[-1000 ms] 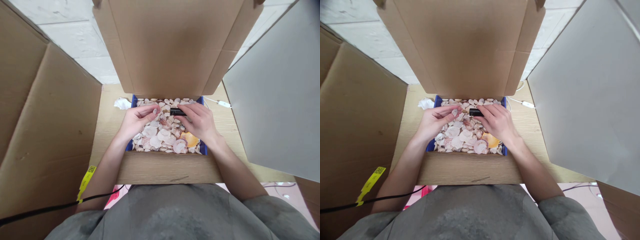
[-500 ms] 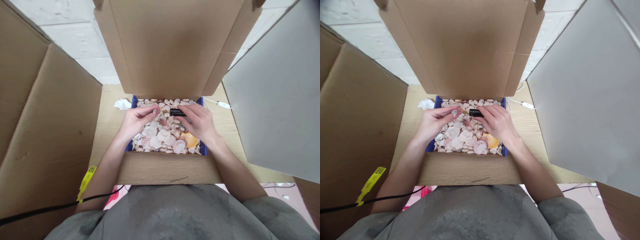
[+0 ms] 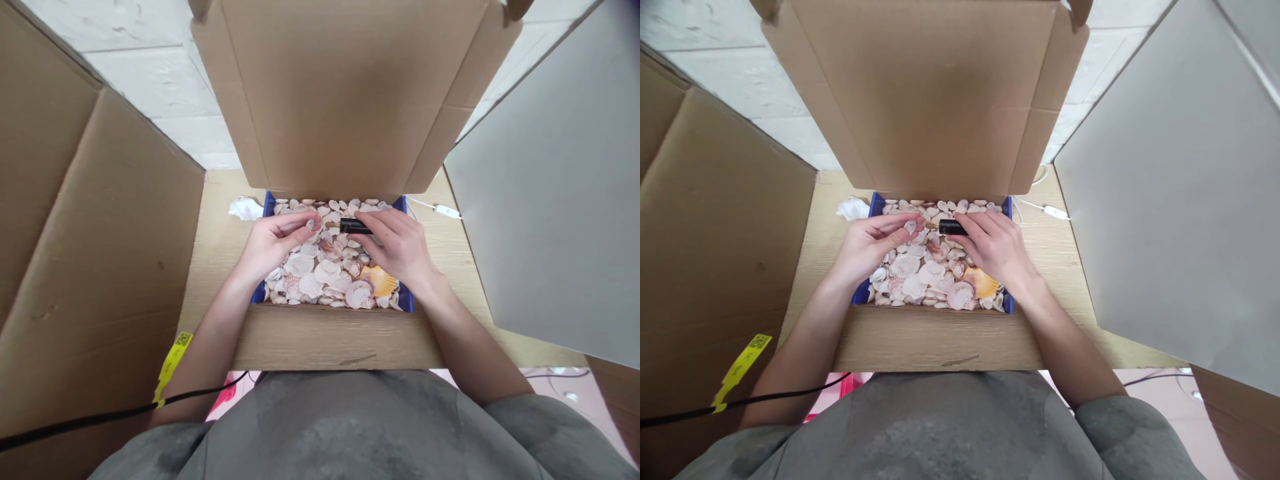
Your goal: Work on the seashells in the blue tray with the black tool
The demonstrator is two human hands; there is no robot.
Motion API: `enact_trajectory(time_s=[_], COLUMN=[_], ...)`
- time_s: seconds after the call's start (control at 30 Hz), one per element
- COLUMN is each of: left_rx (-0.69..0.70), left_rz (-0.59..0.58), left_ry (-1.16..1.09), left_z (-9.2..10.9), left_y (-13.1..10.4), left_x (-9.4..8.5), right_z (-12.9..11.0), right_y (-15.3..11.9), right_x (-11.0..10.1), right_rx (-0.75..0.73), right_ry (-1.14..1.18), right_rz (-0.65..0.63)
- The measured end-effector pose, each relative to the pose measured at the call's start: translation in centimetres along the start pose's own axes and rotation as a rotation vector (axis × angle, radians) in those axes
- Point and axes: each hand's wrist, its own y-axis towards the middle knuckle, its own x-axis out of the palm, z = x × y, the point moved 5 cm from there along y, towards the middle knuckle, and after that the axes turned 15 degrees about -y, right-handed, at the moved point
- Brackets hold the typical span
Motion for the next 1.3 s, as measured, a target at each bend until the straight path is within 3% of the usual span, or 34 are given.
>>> enact_trajectory(time_s=[1.3], left_rx=[-0.024], left_rz=[-0.003], left_ry=[0.003], left_z=[-0.04], left_y=[0.01], left_x=[-0.02], right_z=[0.16], right_y=[-0.13], right_x=[0.27], right_rx=[0.045], right_ry=[0.037], right_rz=[-0.054])
